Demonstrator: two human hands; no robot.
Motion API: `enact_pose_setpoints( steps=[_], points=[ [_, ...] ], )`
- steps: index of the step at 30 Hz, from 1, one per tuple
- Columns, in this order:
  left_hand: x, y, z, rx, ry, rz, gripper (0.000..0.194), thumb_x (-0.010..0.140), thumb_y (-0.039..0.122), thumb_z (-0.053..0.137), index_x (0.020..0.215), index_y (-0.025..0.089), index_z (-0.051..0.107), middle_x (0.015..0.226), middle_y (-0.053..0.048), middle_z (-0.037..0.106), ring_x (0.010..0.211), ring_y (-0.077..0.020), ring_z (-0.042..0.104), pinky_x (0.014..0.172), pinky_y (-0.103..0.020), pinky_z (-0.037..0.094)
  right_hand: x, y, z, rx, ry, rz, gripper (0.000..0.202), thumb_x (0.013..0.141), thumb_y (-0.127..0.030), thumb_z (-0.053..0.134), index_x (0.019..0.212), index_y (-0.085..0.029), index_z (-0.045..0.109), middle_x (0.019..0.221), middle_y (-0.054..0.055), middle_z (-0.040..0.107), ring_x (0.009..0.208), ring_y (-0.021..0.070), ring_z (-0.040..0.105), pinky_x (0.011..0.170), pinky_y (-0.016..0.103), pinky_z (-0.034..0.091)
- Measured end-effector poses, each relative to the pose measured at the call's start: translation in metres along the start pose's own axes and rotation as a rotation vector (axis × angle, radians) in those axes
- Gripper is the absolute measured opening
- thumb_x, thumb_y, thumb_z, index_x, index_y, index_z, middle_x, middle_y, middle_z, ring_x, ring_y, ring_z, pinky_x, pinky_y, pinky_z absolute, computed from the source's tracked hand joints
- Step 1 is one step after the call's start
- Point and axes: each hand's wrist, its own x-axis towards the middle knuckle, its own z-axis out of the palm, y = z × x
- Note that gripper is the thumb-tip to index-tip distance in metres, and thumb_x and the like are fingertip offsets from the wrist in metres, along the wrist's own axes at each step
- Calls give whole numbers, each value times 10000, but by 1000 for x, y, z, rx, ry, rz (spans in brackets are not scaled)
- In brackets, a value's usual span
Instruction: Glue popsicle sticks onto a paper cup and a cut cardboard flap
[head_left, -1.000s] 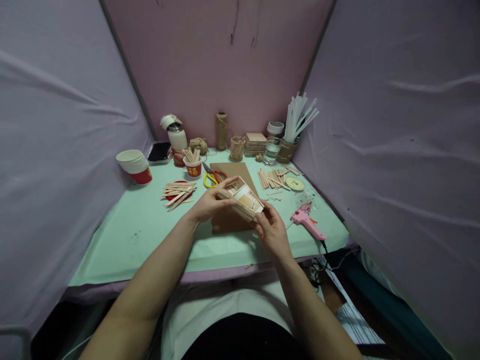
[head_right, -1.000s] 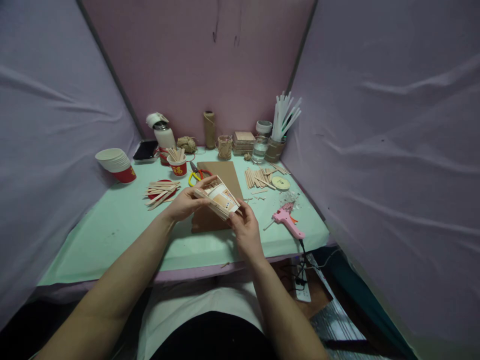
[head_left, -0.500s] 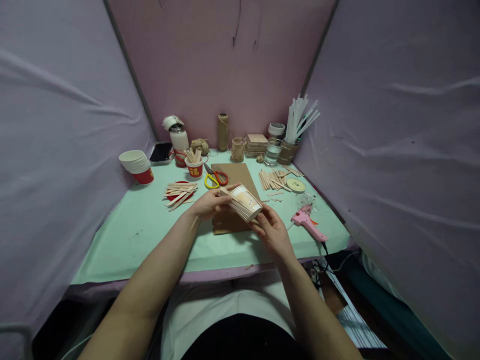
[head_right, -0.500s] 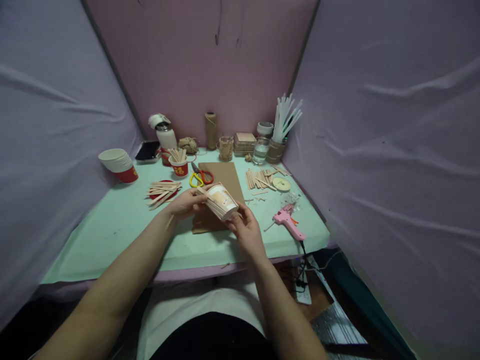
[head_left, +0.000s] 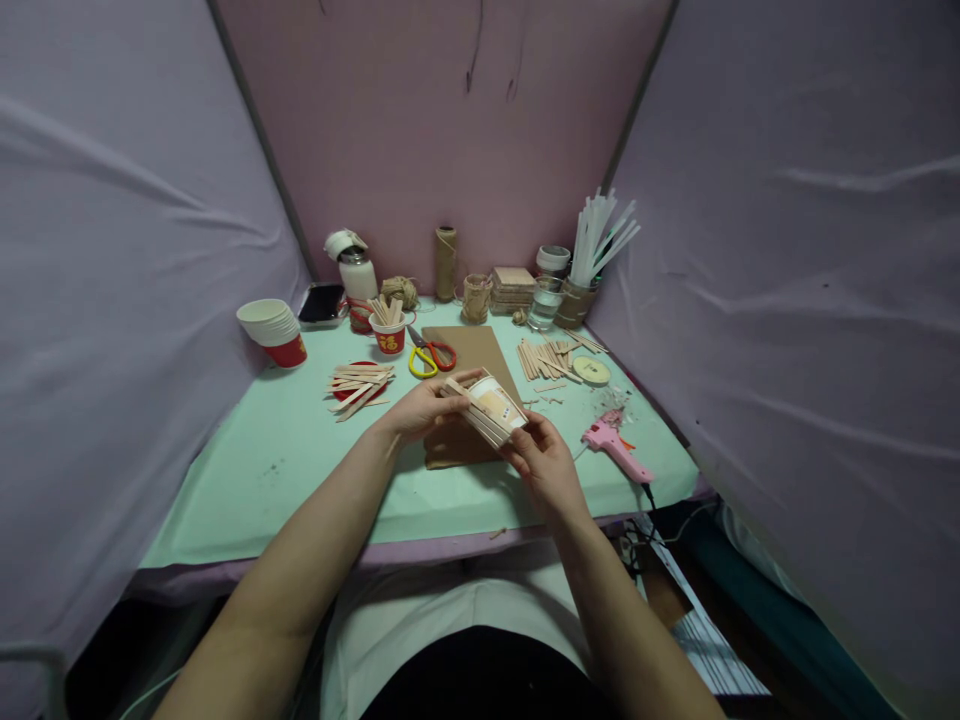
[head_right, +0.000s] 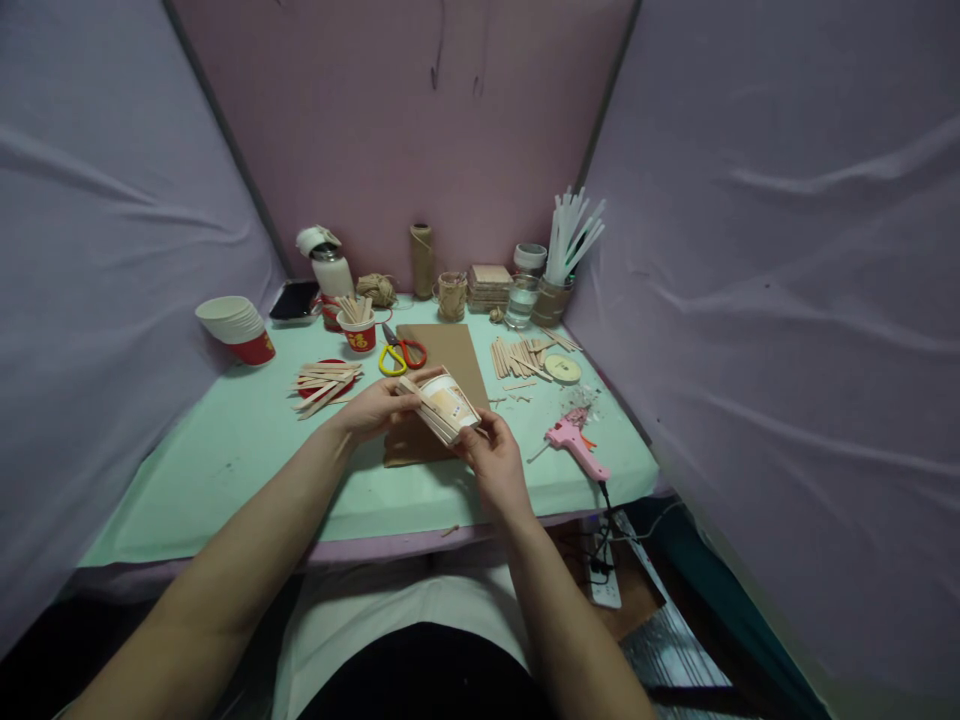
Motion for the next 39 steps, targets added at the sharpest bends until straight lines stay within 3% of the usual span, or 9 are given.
enact_pose_setpoints(
  steps=[11,19,23,25,30,35,39],
  points=[
    [-2,0,6,85,58,53,710,592,300,870,1253,202,631,1281,-116,634,1118,-269,599,926,-354,454,4,2,-4,14,2,-2,358,694,-346,775,1005,-234,638,1088,30,666,1009,187,624,814,315,549],
    [-1,-4,9,126,89,93,618,605,303,855,1189,220,672,1401,-103,542,1195,-295,553,1002,-399,412,6,11,-8,14,12,-50,350,706,-343,759,1015,-238,635,1083,31,680,1000,192,633,798,323,553],
    [-1,-4,9,159,66,139,285,600,314,853,828,172,758,1488,-86,443,1293,-318,466,1053,-402,370,7,16,-9,14,9,-57,356,715,-345,755,1034,-242,635,1099,36,678,1026,198,626,803,323,552],
    [0,-4,8,175,61,161,246,599,333,853,738,159,747,1513,-82,406,1314,-330,440,1061,-409,364,8,18,-9,26,13,-57,367,713,-335,761,1044,-241,634,1085,31,678,1024,193,624,802,316,549],
    [1,-7,7,282,78,158,510,618,397,846,1072,200,721,1465,-100,471,1284,-310,473,1074,-420,340,11,21,-13,63,25,-49,359,706,-337,768,1026,-231,643,1072,23,661,994,180,623,820,314,539],
    [0,-8,5,413,54,203,415,721,511,745,969,178,743,1495,-109,426,1321,-310,430,1094,-397,309,13,24,-16,73,47,-36,365,695,-338,775,1013,-221,640,1070,30,642,963,173,620,797,291,536],
    [-3,-6,7,422,54,167,544,734,532,725,1163,202,675,1501,-99,418,1299,-306,450,1089,-398,315,13,24,-18,74,30,-32,372,696,-334,777,1022,-225,636,1081,25,642,981,173,614,816,293,532]
  ],
)
